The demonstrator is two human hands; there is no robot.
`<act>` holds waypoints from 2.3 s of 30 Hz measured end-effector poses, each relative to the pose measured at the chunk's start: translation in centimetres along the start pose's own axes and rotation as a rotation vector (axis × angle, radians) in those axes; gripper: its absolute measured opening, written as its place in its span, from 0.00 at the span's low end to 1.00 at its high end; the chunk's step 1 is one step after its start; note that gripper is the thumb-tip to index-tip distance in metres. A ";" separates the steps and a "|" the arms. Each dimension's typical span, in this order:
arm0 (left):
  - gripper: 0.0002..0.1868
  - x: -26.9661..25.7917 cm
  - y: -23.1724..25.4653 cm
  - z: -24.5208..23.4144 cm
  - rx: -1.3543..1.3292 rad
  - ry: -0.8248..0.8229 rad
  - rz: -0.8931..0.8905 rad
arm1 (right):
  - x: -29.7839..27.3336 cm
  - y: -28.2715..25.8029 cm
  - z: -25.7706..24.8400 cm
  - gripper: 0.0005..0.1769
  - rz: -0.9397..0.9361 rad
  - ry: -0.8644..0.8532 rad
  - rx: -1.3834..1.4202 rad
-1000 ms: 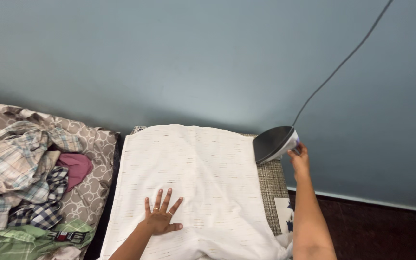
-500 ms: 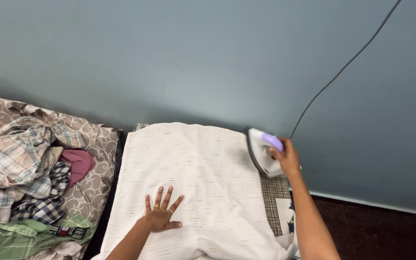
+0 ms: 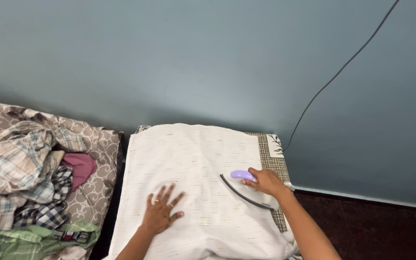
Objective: The person irons a white shirt on a small ironing board. They repeatedly smooth the fabric with an iron, lift and reposition the shirt, and continue ironing different sections until the end of the clip.
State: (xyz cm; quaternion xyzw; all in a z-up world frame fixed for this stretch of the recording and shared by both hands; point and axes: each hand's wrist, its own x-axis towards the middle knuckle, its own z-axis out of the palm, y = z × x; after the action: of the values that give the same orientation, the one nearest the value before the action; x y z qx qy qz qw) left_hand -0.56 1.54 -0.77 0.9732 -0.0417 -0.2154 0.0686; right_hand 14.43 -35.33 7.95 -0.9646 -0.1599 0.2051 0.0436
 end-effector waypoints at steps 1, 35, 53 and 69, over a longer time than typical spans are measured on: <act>0.39 0.5 -1.1 0.0 -0.010 0.044 -0.030 | 0.1 -0.3 0.0 0.29 -0.001 0.000 0.035; 0.28 5.4 -6.0 0.8 0.029 0.593 -0.106 | 15.7 -9.3 -4.2 0.28 -0.036 0.091 0.218; 0.35 5.1 -5.3 -0.6 0.216 0.374 -0.193 | 1.9 -2.8 -0.1 0.26 0.072 0.077 0.112; 0.33 6.8 -6.8 2.5 0.040 0.927 -0.002 | 16.0 -3.2 -3.3 0.34 0.426 0.280 0.149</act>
State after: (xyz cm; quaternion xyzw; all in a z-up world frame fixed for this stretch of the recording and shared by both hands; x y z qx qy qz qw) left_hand 4.89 7.16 -6.91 0.9681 -0.0097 0.2430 0.0608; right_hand 28.67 -27.11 5.32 -0.9896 0.0701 0.0852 0.0923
